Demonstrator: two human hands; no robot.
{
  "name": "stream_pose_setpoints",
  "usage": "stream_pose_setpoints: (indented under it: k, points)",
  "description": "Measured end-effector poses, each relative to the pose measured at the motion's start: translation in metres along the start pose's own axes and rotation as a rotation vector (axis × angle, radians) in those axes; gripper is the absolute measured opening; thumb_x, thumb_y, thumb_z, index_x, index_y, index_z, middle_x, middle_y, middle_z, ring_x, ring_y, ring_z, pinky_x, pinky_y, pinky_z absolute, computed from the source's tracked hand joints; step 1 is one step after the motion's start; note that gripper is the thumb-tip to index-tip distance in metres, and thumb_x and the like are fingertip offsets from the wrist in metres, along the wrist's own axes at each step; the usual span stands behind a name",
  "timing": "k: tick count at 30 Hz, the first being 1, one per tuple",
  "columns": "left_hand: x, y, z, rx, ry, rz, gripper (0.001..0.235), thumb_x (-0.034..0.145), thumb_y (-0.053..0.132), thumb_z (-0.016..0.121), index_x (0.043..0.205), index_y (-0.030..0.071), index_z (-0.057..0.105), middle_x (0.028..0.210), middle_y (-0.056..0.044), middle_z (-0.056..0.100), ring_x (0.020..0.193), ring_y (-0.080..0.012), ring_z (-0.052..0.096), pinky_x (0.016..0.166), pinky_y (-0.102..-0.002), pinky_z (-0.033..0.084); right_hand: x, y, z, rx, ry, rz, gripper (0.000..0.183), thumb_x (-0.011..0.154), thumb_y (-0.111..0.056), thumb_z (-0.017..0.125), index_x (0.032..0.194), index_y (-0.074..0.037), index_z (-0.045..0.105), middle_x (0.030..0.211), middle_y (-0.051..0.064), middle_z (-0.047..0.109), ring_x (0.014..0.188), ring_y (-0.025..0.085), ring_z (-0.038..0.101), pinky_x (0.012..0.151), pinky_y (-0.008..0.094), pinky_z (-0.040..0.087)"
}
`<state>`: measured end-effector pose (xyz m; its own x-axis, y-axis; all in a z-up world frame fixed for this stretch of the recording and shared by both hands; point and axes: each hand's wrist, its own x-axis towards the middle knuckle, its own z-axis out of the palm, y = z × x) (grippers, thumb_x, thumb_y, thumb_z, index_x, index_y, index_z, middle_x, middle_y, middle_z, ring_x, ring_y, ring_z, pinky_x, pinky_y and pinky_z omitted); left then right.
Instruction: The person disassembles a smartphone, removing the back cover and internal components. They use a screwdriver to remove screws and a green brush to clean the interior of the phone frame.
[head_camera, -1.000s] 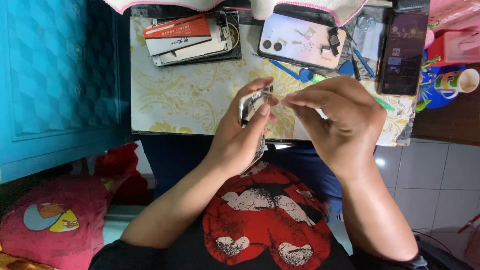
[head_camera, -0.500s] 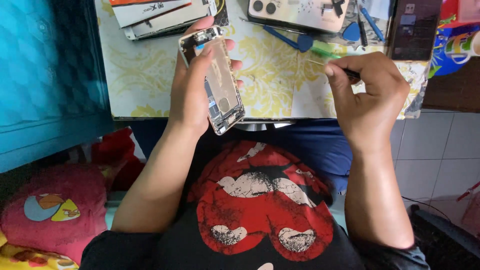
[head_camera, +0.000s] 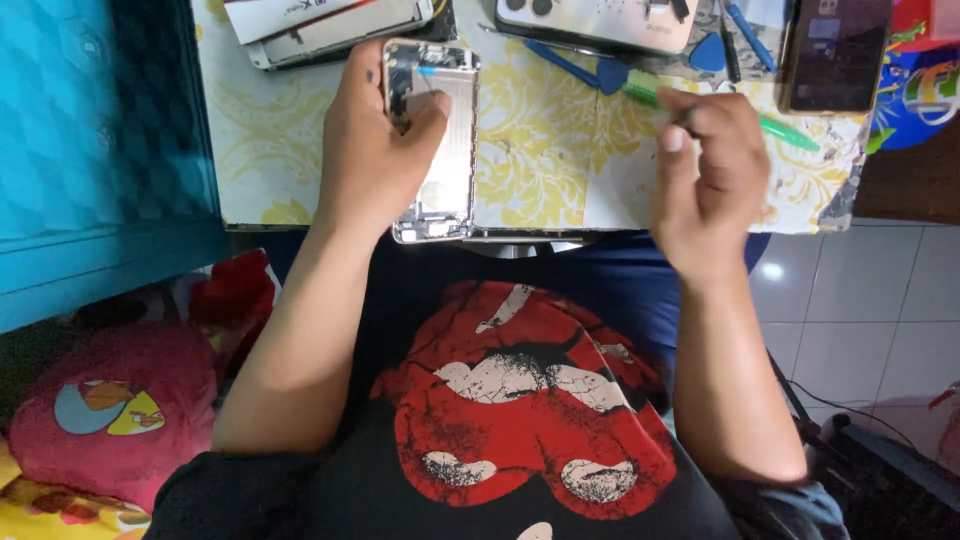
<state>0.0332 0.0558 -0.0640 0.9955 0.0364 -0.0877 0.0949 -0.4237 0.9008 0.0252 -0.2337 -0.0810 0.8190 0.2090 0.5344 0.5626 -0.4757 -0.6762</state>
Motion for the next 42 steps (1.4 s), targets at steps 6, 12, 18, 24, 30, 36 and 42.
stream_pose_setpoints:
  k: [6,12,18,24,30,36,42]
  points:
    - [0.009,-0.014,0.005,0.369,0.056,0.220,0.064,0.105,0.019,0.082,0.151,0.010,0.038,0.151,-0.020,0.054,0.138,-0.0429,0.054,0.105,-0.053,0.052,-0.005,0.003,0.011,-0.078,0.028,-0.075,0.019,0.115,-0.006,0.059,0.128,0.005,0.069,0.107,0.019,0.056,0.104,0.035,0.055,0.088,0.047,0.046]
    - [0.002,0.010,0.013,0.643,0.110,0.414,0.078,0.091,0.023,0.105,0.143,0.007,0.049,0.137,-0.018,0.041,0.126,-0.0369,0.055,0.101,-0.053,0.058,-0.007,0.010,0.010,-0.097,0.034,-0.081,0.009,0.110,0.000,0.074,0.118,0.005,0.073,0.109,0.017,0.075,0.101,0.034,0.066,0.093,0.045,0.051]
    - [-0.006,0.007,0.022,0.882,0.185,0.408,0.068,0.092,0.030,0.099,0.143,0.014,0.056,0.142,-0.012,0.051,0.123,-0.0380,0.054,0.085,-0.052,0.055,-0.006,0.001,0.011,-0.088,0.043,-0.077,0.007,0.111,0.000,0.072,0.115,0.005,0.072,0.111,0.019,0.076,0.104,0.036,0.069,0.092,0.045,0.052]
    - [-0.033,0.020,0.025,0.684,0.327,0.670,0.021,0.107,0.017,0.080,0.124,0.009,0.071,0.137,-0.012,0.053,0.114,-0.0372,0.058,0.092,-0.048,0.045,-0.009,0.003,0.012,-0.080,0.074,-0.073,0.007,0.112,-0.001,0.069,0.114,0.006,0.071,0.111,0.020,0.076,0.102,0.037,0.071,0.091,0.046,0.054]
    - [-0.129,-0.011,0.073,0.336,-0.500,0.635,0.011,0.095,0.018,0.070,0.105,0.020,0.074,0.097,-0.002,0.072,0.071,-0.0259,0.072,0.048,-0.044,0.054,-0.009,0.002,0.011,-0.072,0.093,-0.072,0.008,0.112,-0.001,0.068,0.114,0.006,0.070,0.111,0.020,0.075,0.100,0.036,0.070,0.090,0.046,0.054]
    - [-0.133,-0.098,0.084,0.548,-0.911,0.024,0.041,0.098,0.056,0.056,0.080,0.020,0.063,0.083,-0.003,0.065,0.082,-0.0323,0.066,0.057,-0.052,0.041,-0.012,0.004,0.012,-0.075,0.106,-0.066,0.009,0.111,-0.004,0.069,0.115,0.003,0.072,0.111,0.017,0.076,0.099,0.034,0.070,0.089,0.045,0.053]
    - [-0.122,-0.082,0.064,0.559,-0.408,0.300,0.009,0.093,0.019,0.066,0.099,0.019,0.073,0.097,0.001,0.077,0.070,-0.0215,0.073,0.047,-0.039,0.054,-0.011,0.001,0.011,-0.071,0.112,-0.064,0.010,0.112,-0.005,0.068,0.115,0.004,0.072,0.109,0.017,0.076,0.094,0.033,0.070,0.088,0.044,0.051]
